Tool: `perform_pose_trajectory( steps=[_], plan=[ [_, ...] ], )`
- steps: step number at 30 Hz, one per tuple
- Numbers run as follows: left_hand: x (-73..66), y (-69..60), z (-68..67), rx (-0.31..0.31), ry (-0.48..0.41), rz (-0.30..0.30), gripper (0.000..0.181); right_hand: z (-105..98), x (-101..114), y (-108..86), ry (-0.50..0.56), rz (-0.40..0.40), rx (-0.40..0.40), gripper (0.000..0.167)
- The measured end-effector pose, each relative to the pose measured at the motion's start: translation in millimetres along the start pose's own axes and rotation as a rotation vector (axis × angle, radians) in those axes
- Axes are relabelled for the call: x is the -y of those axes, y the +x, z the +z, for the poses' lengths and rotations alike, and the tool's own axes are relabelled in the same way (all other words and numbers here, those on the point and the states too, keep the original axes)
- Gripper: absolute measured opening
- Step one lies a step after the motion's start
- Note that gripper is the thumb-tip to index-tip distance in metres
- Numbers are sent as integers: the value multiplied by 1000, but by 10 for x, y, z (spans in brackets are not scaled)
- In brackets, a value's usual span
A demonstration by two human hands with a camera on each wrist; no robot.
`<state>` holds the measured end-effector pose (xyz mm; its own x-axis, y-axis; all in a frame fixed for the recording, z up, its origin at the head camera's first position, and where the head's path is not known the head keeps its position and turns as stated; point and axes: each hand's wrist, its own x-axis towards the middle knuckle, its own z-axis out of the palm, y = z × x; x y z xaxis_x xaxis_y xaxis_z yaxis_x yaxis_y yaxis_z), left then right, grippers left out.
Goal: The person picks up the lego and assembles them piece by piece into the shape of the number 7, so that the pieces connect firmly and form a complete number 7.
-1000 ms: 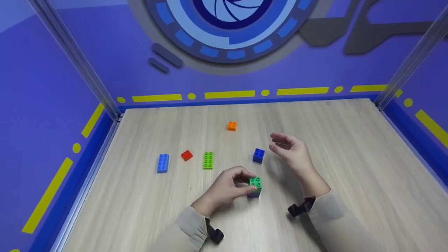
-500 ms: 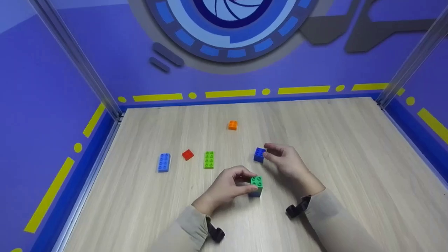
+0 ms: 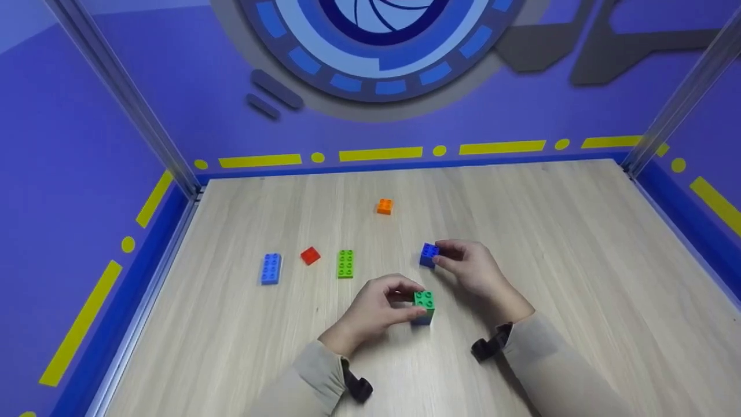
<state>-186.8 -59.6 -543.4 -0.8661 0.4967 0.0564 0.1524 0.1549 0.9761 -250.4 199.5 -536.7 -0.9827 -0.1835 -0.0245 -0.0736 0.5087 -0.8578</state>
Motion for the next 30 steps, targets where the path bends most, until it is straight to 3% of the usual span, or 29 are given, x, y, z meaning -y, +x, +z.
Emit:
perform_pose_trajectory(
  steps=[9,19,25,30],
  plan=[
    [8,6,7,-7,-10,1,34,-72,-1,-12,-3,-32,-31,38],
    [6,-7,2,-13,-42,-19,35,-218,123,-54,113,-66,12,33],
    [16,-7,3,-20,-26,-29,34,-332,199,-123,148,-152,76,31],
    [37,-6,1,-14,-20,-10,35,-438,246,-182,311,-267,164,33]
  ],
)
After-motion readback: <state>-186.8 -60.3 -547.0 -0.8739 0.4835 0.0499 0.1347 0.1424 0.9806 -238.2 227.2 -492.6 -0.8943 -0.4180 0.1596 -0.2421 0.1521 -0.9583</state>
